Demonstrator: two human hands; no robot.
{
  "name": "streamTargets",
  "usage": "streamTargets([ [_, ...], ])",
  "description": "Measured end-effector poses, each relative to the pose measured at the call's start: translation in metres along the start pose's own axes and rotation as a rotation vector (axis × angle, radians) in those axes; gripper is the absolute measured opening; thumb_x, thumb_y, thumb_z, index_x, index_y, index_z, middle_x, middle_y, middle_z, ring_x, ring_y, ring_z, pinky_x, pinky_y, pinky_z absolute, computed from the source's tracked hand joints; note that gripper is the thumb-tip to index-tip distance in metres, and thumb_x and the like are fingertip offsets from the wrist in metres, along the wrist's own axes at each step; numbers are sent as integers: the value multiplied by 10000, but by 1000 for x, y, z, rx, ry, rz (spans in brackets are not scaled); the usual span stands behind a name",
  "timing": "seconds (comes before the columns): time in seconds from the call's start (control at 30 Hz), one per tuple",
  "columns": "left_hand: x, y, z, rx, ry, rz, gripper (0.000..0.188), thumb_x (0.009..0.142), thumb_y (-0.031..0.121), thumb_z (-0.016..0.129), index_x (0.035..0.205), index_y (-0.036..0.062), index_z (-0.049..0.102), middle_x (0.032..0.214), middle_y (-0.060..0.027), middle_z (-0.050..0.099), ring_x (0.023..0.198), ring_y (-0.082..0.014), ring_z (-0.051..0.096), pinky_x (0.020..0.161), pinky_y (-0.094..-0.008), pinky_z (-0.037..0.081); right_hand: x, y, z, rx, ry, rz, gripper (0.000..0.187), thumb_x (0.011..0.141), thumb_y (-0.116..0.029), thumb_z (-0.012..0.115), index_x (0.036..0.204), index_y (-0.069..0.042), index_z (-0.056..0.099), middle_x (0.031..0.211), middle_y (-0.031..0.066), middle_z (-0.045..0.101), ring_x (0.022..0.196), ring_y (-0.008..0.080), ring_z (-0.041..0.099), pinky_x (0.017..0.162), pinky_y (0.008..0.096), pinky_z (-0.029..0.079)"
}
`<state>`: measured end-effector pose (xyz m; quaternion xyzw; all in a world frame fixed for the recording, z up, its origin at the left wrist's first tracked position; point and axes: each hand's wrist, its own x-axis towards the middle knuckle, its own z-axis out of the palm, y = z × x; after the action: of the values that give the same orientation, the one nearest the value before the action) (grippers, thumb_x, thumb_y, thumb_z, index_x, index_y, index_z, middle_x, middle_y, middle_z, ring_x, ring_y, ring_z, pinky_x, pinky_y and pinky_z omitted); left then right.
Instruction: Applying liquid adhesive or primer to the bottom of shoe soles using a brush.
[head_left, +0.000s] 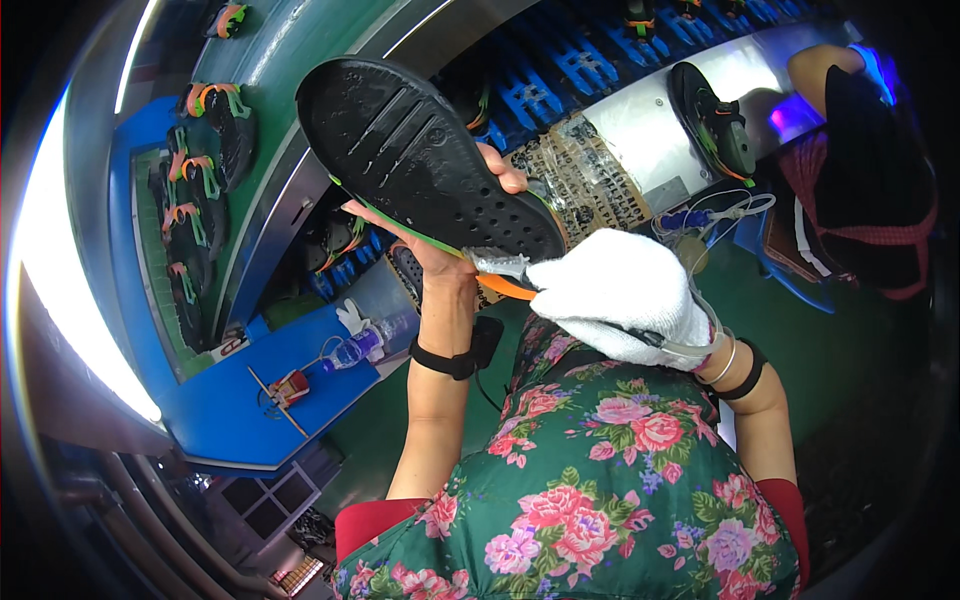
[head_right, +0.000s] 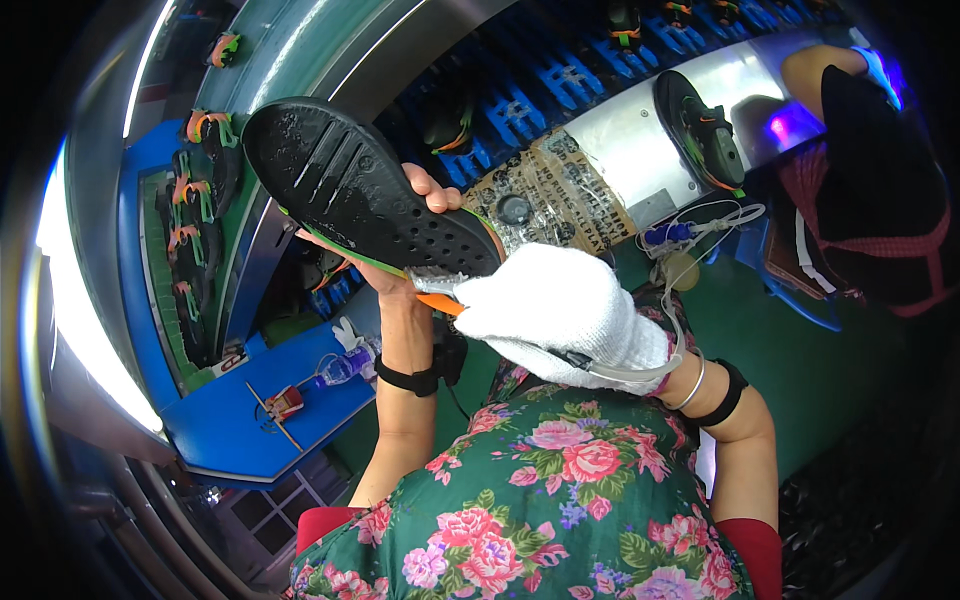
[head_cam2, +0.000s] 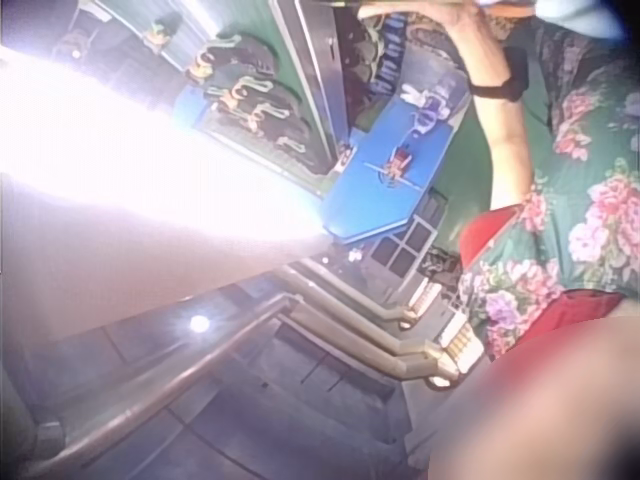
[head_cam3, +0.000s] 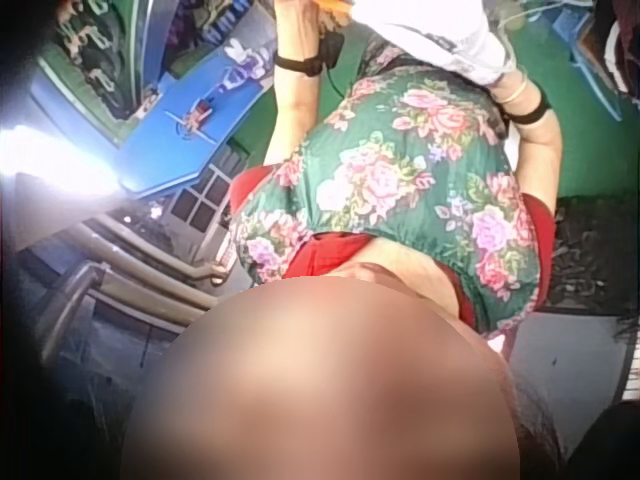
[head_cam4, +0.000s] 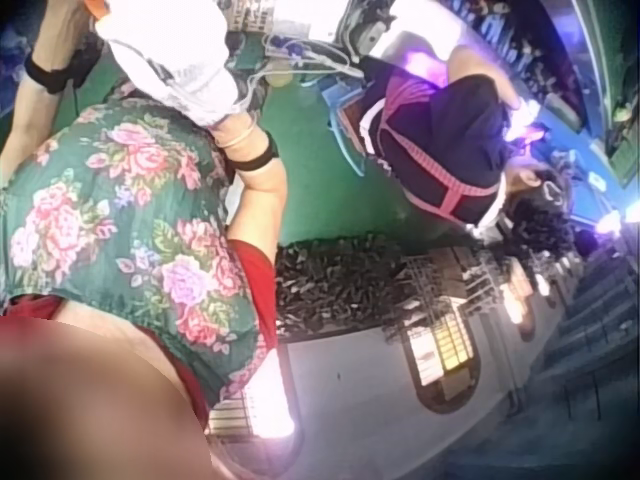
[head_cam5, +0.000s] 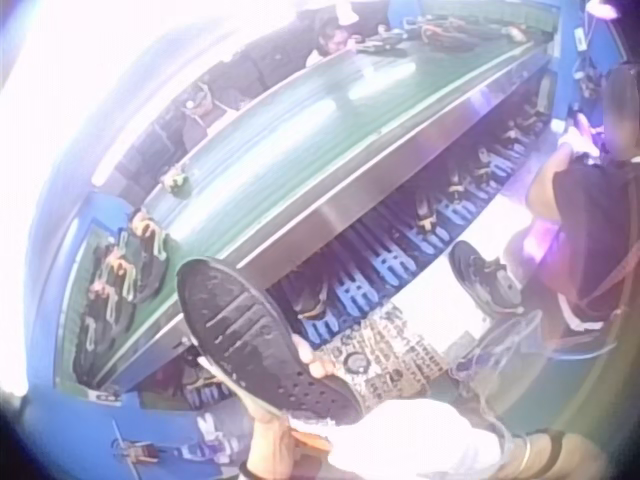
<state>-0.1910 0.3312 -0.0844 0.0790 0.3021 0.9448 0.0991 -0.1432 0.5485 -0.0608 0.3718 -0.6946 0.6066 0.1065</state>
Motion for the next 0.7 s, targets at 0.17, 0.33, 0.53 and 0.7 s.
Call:
streamTargets([
  [0.17,3,0,1,54,-26,31,1104,742,969,390,1195,-19,583,1022,-141,598,900,-253,618,868,-418,499,-5,4,-2,42,114,137,223,729,-18,826,943,-63,784,976,120,773,812,254,723,710,353,565],
  [0.33,5,2,-2,88,-56,5,1066,760,947,420,1174,-19,596,1025,-144,603,884,-255,627,865,-411,492,-7,3,-4,57,50,69,178,742,-9,822,909,-54,778,966,127,772,790,254,723,711,345,563],
  [0.53,11,5,0,91,-114,-24,1067,750,950,437,1140,-29,602,1012,-153,615,884,-258,627,844,-410,496,-6,2,-7,75,61,93,195,733,-5,831,915,-47,780,948,124,771,789,260,721,704,349,560],
  [0.7,16,6,-4,131,-144,-49,1129,697,993,419,1115,-39,607,1008,-162,623,865,-272,626,826,-414,502,-6,5,-14,84,32,124,264,753,-3,806,1013,-38,771,988,117,761,807,268,707,708,361,561],
])
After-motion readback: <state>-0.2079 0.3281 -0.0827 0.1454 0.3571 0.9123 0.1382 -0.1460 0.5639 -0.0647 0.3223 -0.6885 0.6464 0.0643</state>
